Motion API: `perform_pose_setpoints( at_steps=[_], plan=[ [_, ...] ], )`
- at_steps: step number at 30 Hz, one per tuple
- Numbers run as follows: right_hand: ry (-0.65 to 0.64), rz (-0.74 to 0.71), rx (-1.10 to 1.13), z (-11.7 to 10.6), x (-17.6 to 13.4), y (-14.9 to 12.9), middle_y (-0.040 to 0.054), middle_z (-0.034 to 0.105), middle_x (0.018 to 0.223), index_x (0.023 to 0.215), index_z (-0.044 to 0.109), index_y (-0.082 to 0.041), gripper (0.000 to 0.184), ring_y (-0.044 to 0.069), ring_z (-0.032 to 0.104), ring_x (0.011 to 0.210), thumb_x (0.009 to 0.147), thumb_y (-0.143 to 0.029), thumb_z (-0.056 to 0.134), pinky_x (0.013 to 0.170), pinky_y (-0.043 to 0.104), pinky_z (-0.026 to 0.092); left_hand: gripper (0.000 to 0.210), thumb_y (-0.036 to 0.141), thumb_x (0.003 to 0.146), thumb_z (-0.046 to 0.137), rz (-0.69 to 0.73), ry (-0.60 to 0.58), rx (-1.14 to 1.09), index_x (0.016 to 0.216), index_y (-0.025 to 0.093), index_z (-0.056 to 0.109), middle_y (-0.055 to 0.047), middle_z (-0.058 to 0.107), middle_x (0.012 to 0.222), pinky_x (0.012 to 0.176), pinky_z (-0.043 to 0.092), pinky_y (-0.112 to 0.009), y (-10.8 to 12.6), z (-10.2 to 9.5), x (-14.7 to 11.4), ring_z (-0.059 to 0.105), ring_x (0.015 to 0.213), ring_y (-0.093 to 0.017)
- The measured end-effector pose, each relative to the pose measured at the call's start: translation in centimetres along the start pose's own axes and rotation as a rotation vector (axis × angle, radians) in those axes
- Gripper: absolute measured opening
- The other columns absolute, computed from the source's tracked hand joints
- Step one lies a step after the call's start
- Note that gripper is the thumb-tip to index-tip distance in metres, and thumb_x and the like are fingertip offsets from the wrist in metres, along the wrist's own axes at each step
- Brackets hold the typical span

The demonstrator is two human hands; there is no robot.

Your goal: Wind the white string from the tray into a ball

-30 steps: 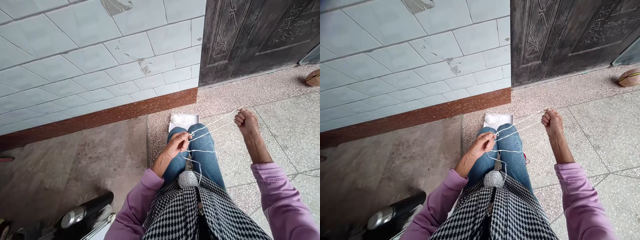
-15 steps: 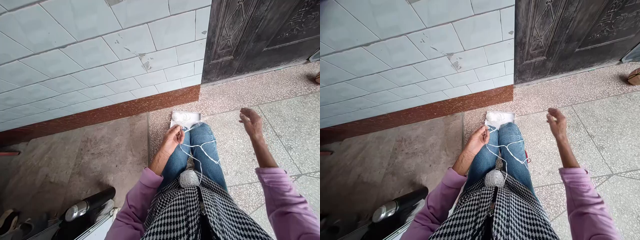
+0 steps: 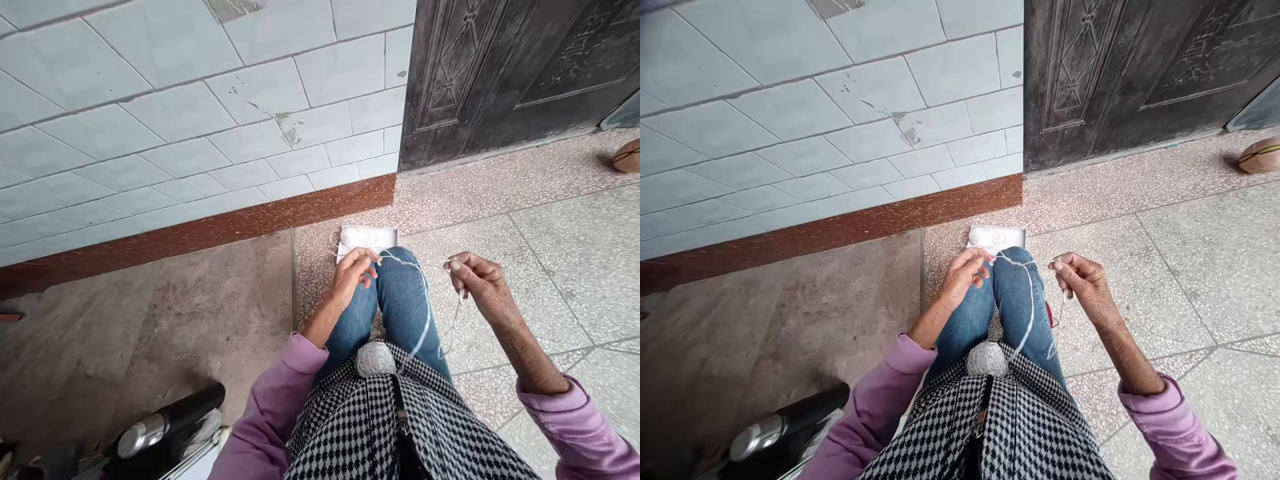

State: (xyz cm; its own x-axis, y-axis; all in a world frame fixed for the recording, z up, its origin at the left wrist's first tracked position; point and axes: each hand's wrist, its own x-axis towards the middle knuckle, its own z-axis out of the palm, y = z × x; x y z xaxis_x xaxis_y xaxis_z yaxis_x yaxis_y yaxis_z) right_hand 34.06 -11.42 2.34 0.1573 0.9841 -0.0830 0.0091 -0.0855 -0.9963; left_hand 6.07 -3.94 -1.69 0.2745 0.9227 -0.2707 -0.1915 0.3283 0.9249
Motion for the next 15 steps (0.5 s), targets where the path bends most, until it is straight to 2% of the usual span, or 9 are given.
perform_pose_setpoints(
  at_steps=[3,6,8,10,13,15],
  plan=[
    [0.057,0.014,0.034,-0.8,0.0,-0.7,-0.0027,0.054,0.055,0.085,0.081,-0.023,0.042,0.011,0.045,0.049,0.087,-0.065,0.087,0.041,0.023,0.036,0.051,0.066,0.085,0.083,0.024,0.004,0.124,0.098,0.017,0.074,-0.011,0.077,0.108,0.047,0.049,-0.020,-1.0,1.6,-0.2,0.071,0.072,-0.015],
    [0.024,0.029,0.031,0.4,0.0,-0.6,-0.0029,0.054,0.055,0.083,0.078,-0.022,0.043,0.011,0.044,0.048,0.086,-0.064,0.087,0.041,0.022,0.036,0.052,0.069,0.093,0.076,-0.043,-0.177,0.210,0.100,0.017,0.078,-0.012,0.080,0.097,0.045,0.046,-0.023,-2.0,3.8,0.1,0.071,0.069,-0.018],
    [-0.026,0.027,0.021,1.5,0.2,-0.5,-0.0030,0.054,0.056,0.080,0.077,-0.022,0.043,0.011,0.044,0.049,0.086,-0.063,0.088,0.042,0.023,0.038,0.047,0.063,0.091,0.082,-0.085,-0.290,0.227,0.109,0.019,0.079,-0.011,0.082,0.094,0.044,0.046,-0.025,-2.3,5.5,0.5,0.071,0.065,-0.019],
    [-0.065,0.021,0.021,1.9,0.4,-0.4,-0.0027,0.055,0.057,0.080,0.076,-0.022,0.042,0.011,0.045,0.050,0.086,-0.062,0.088,0.043,0.023,0.039,0.045,0.057,0.087,0.087,-0.098,-0.377,0.211,0.109,0.019,0.078,-0.009,0.080,0.086,0.044,0.045,-0.026,-1.9,6.7,1.1,0.069,0.060,-0.018],
    [-0.022,0.007,0.020,0.2,0.6,0.0,-0.0030,0.054,0.057,0.084,0.078,-0.023,0.040,0.012,0.045,0.051,0.088,-0.061,0.087,0.043,0.024,0.039,0.042,0.059,0.090,0.082,-0.076,-0.422,0.168,0.095,0.017,0.078,-0.007,0.074,0.073,0.045,0.042,-0.025,-0.2,6.3,1.4,0.063,0.053,-0.014],
    [0.099,-0.006,0.017,-2.6,0.4,0.7,-0.0038,0.051,0.054,0.086,0.080,-0.023,0.040,0.012,0.044,0.049,0.088,-0.062,0.087,0.043,0.024,0.037,0.041,0.057,0.092,0.080,-0.023,-0.329,0.184,0.091,0.017,0.078,-0.005,0.073,0.071,0.046,0.038,-0.022,1.2,4.3,1.2,0.060,0.052,-0.011]
  ],
)
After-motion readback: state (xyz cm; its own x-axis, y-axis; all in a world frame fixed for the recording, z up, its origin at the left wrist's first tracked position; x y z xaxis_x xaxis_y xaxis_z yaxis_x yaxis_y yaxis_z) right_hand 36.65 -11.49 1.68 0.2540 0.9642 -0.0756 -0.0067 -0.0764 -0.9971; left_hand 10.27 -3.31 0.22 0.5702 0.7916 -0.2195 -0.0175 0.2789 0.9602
